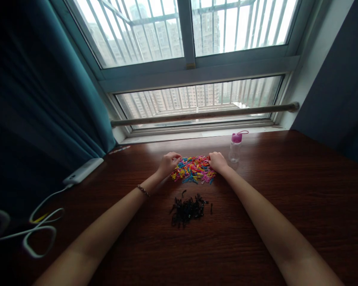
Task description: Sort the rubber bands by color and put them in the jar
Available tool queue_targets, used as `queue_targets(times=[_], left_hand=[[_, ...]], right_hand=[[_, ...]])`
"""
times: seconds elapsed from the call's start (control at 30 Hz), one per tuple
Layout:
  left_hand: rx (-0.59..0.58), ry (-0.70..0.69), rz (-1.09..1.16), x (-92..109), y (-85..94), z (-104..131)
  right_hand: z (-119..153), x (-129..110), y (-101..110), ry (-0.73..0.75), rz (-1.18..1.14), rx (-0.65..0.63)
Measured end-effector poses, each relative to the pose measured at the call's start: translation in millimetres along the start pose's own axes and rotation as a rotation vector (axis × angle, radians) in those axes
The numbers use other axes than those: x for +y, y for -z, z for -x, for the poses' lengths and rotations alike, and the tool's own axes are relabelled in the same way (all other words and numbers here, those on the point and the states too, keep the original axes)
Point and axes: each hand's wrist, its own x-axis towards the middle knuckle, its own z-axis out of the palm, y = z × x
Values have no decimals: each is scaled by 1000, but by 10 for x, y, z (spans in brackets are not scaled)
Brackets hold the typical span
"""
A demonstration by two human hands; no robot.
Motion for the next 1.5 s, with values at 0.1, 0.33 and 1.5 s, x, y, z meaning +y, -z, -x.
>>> queue_targets(times=[0.1,0.33,1.5], left_hand=[[6,-84,-70,-4,56,167],[158,80,-17,-79,82,329],[-312,-398,121,63,108,393]], right_hand=[[22,-38,-5,17,22,9],[86,-75,161,53,41,46],[229,-645,43,546,-329,6]])
